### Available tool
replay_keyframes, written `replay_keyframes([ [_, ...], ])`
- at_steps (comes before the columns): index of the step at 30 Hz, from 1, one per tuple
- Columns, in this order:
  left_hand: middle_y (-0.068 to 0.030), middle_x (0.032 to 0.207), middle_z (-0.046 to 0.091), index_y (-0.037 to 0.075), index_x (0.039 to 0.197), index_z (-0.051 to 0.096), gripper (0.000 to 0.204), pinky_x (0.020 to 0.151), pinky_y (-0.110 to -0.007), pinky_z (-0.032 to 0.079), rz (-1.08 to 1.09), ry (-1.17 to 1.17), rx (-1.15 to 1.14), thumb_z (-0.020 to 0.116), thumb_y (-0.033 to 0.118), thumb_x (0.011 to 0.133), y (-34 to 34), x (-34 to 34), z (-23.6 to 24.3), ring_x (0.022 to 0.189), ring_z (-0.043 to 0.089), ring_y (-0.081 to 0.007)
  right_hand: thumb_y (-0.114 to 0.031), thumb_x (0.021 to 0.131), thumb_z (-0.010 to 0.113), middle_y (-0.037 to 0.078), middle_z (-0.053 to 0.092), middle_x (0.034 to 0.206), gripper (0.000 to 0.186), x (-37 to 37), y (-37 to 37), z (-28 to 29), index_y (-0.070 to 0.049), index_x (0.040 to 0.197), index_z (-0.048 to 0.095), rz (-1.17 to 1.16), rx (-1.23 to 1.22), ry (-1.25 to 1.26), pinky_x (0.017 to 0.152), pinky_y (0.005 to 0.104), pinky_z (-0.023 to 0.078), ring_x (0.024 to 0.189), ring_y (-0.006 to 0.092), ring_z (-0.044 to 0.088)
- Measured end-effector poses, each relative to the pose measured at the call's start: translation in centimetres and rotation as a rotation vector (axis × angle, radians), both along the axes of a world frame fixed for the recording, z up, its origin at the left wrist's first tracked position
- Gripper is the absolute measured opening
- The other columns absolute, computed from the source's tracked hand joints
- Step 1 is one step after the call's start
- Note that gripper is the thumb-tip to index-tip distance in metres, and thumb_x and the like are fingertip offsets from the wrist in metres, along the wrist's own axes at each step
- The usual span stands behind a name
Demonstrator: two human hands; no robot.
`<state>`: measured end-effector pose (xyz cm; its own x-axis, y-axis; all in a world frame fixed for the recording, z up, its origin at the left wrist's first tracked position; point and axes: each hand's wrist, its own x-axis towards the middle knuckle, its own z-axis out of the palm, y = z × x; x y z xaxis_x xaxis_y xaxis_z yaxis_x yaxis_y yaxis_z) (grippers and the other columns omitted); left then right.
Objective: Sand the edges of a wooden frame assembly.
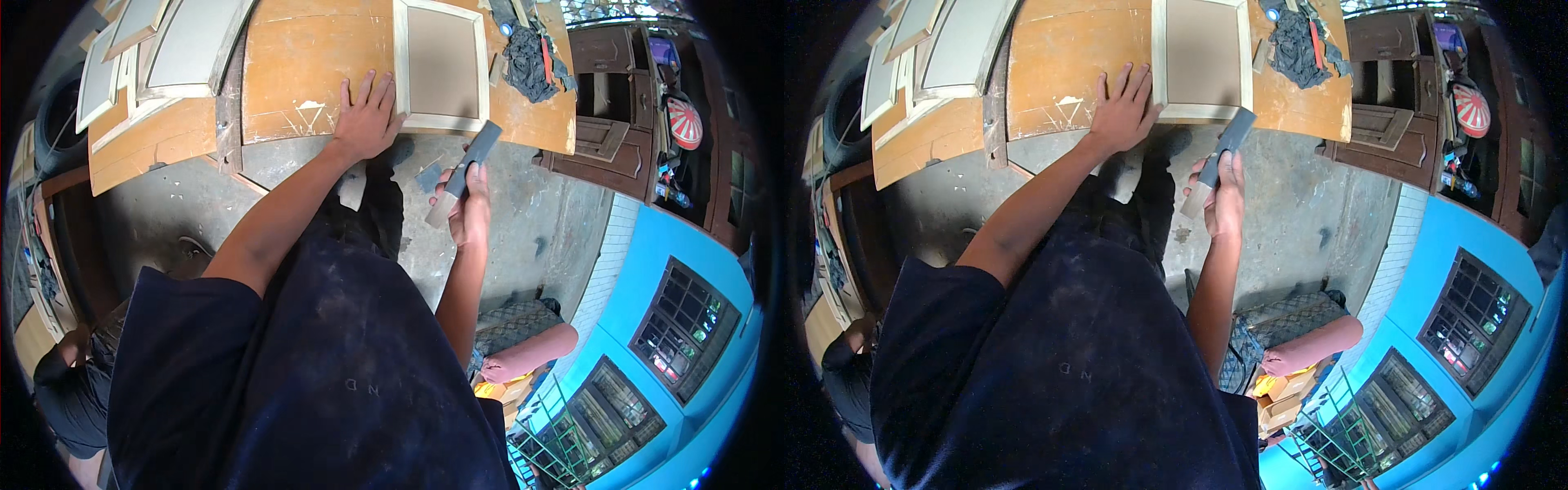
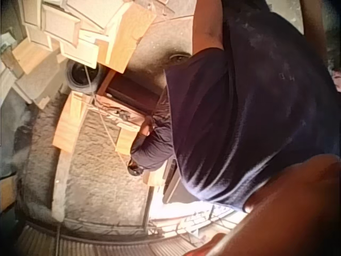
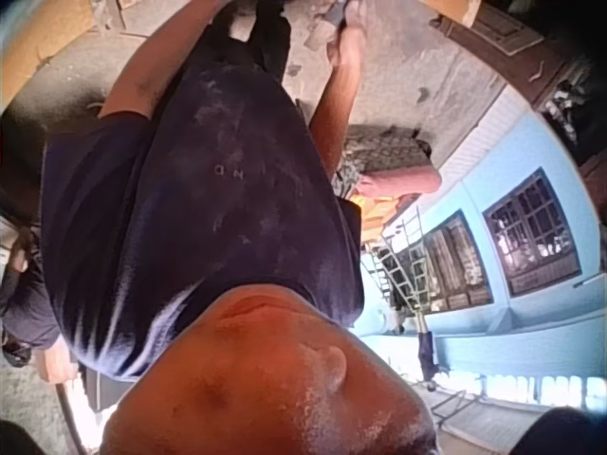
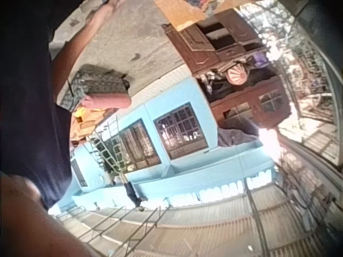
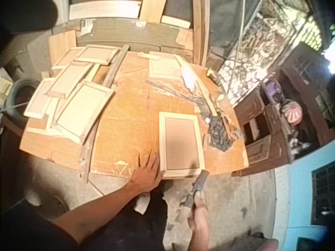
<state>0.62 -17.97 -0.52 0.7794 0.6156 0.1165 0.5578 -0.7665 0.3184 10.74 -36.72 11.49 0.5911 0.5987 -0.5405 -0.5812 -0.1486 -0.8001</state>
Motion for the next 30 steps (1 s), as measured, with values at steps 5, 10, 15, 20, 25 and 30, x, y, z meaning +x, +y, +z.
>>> replay_keyframes([
  [5, -0.0113, 0.163, 0.022, 0.005, 0.154, 0.028, 0.066, 0.114, -0.067, 0.013, 0.138, -0.099, -0.023, 0.038, 0.044, 0.103, 1.2, 2.2, 0.2, 0.151, 0.019, -0.0335, -0.043, 0.106, 0.044, 0.004, 0.054, 0.06, 0.04, 1.2, -0.6, -5.0, -0.006, 0.095, 0.055, -0.056, -0.317, -0.216, 0.04, 0.0293, 0.042, 0.043, 0.014, 0.05],
  [10, -0.01, 0.165, 0.02, 0.007, 0.156, 0.026, 0.062, 0.116, -0.065, 0.011, 0.183, -0.065, -0.002, 0.035, 0.04, 0.104, 0.9, 3.6, -1.4, 0.152, 0.018, -0.029, -0.041, 0.106, 0.045, 0.006, 0.055, 0.055, 0.049, 4.3, 0.9, -8.9, -0.002, 0.079, 0.056, 0.144, -0.542, -0.463, 0.038, 0.0303, 0.041, 0.039, 0.0149, 0.05],
  [15, -0.0081, 0.164, 0.022, 0.008, 0.156, 0.027, 0.059, 0.117, -0.065, 0.012, 0.156, -0.037, 0.014, 0.035, 0.036, 0.104, 0.4, 4.4, -0.1, 0.151, 0.022, -0.027, -0.043, 0.104, 0.045, 0.014, 0.058, 0.061, 0.049, 5.8, -0.3, -14.4, 0.0, 0.082, 0.056, 0.046, -0.697, -0.692, 0.047, 0.0401, 0.045, 0.052, 0.0271, 0.057],
  [20, -0.0081, 0.163, 0.025, 0.008, 0.154, 0.03, 0.058, 0.115, -0.066, 0.015, 0.181, -0.026, 0.027, 0.037, 0.033, 0.103, 0.7, 3.5, -0.1, 0.15, 0.025, -0.0273, -0.033, 0.103, 0.046, 0.029, 0.063, 0.079, 0.036, -1.7, 4.1, -11.5, -0.002, 0.091, 0.061, 0.308, -0.709, -0.875, 0.064, 0.0562, 0.048, 0.078, 0.0521, 0.062],
  [25, -0.0084, 0.162, 0.028, 0.008, 0.153, 0.034, 0.057, 0.114, -0.066, 0.017, 0.173, -0.038, 0.031, 0.04, 0.03, 0.101, 0.7, 4.0, 0.1, 0.149, 0.027, -0.0276, -0.032, 0.104, 0.046, 0.025, 0.065, 0.074, 0.041, 6.5, 0.8, -13.3, 0.003, 0.087, 0.06, 0.017, -0.776, -0.683, 0.06, 0.0529, 0.048, 0.069, 0.0468, 0.064],
  [30, -0.0084, 0.162, 0.028, 0.007, 0.153, 0.034, 0.057, 0.114, -0.066, 0.016, 0.178, -0.066, 0.025, 0.04, 0.029, 0.101, 0.9, 3.6, 0.1, 0.148, 0.028, -0.0279, -0.032, 0.102, 0.046, 0.031, 0.065, 0.08, 0.033, -4.0, 5.0, -10.9, -0.002, 0.099, 0.06, 0.322, -0.702, -0.873, 0.064, 0.0567, 0.05, 0.078, 0.051, 0.063],
])
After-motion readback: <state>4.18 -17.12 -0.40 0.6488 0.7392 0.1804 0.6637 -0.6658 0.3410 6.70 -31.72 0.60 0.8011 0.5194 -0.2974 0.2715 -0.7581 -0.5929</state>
